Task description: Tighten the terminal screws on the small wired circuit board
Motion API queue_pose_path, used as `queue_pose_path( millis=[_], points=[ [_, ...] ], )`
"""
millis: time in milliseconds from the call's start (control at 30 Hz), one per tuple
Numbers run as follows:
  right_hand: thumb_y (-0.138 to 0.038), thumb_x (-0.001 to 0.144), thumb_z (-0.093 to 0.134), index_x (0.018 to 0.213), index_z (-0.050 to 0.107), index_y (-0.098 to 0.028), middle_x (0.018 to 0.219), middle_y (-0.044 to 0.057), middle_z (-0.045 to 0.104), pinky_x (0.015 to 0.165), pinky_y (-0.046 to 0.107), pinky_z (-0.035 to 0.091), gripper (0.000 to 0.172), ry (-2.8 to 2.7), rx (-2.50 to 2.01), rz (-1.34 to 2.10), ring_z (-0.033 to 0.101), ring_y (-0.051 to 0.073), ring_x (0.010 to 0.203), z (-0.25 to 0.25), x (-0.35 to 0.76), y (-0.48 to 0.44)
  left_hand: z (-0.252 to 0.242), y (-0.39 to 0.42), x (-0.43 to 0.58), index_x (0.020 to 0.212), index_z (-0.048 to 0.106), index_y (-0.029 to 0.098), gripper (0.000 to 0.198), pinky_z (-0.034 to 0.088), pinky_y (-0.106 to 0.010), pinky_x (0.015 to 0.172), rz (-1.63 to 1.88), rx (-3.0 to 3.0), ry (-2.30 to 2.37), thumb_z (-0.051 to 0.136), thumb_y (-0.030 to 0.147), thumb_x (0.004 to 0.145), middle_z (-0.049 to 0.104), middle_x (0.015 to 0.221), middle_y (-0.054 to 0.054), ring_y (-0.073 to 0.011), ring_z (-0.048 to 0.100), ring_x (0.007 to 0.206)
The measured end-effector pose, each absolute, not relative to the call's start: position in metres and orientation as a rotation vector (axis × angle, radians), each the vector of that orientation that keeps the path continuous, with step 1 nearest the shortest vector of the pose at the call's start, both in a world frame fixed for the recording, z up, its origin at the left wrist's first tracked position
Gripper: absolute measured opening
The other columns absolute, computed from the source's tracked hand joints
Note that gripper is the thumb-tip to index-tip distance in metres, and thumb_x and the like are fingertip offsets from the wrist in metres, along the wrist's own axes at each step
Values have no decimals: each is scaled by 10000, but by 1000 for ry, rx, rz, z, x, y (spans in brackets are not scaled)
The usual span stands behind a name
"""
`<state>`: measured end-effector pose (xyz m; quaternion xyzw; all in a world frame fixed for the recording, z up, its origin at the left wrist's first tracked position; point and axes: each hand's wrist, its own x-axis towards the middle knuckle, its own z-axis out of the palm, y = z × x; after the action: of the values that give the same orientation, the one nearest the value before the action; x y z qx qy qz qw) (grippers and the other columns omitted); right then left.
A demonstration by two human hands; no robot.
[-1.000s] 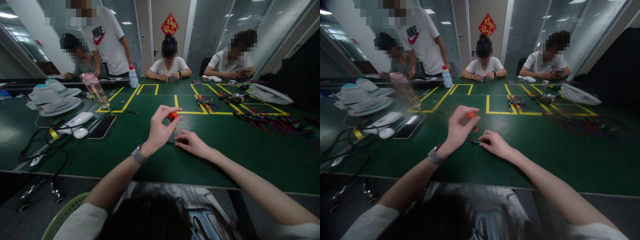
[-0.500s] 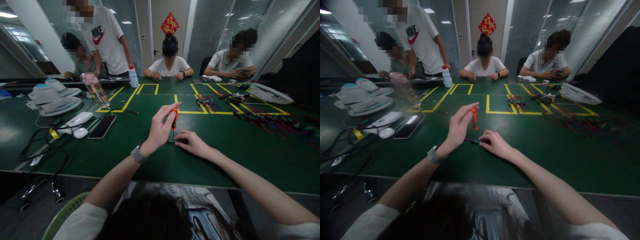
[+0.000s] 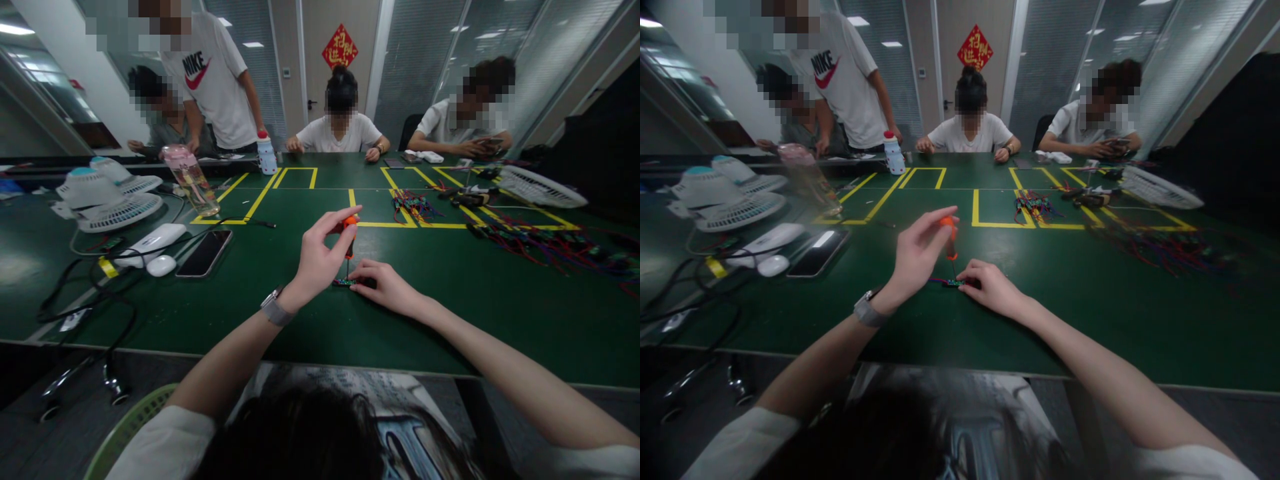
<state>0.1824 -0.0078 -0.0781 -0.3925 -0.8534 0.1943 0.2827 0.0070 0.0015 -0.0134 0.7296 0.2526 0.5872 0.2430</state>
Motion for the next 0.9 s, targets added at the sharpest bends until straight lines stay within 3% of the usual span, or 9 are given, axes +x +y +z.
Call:
queue_pose_path(
  millis=[133,300,500,700,800,900],
  points=[
    [-162,839,642,935,723,-153,862,62,633,687,297,503,125,-2287,-1053,523,613,173,740,-78,182,-8,-14,1,6,1032,695,219,183,499,-254,759,1678,2043,788,645,256,860,600,937,-27,-124,590,815],
    [-152,838,642,936,718,-143,866,64,634,687,295,505,125,-2285,-1044,525,610,169,739,-78,182,-8,-15,1,4,1140,661,226,279,495,-296,883,1655,2026,682,439,248,973,650,1105,-61,-154,623,994],
    [-146,833,650,937,720,-146,851,57,626,691,294,503,125,-2292,-1049,521,607,167,732,-78,183,-8,-17,2,6,1036,705,222,192,521,-254,758,1731,1988,723,605,300,891,628,981,-42,-125,618,833],
    [-147,834,648,939,719,-144,862,61,627,686,293,507,127,-2283,-1050,536,610,165,727,-78,183,-8,-16,2,6,1199,641,221,309,504,-325,948,1650,1962,623,431,250,973,639,1213,-68,-167,635,1053],
    [-147,836,646,939,719,-142,868,64,628,693,298,509,127,-2283,-1050,544,613,169,737,-78,183,-8,-17,2,8,1228,619,208,307,549,-315,888,1616,1840,607,495,253,950,652,1237,-81,-173,673,1008],
    [-152,835,648,941,721,-146,868,64,631,691,299,508,129,-2283,-1051,542,616,173,744,-78,183,-8,-18,2,9,1113,681,205,237,555,-272,823,1686,1865,647,595,241,896,693,1100,-65,-162,667,968]
  ],
)
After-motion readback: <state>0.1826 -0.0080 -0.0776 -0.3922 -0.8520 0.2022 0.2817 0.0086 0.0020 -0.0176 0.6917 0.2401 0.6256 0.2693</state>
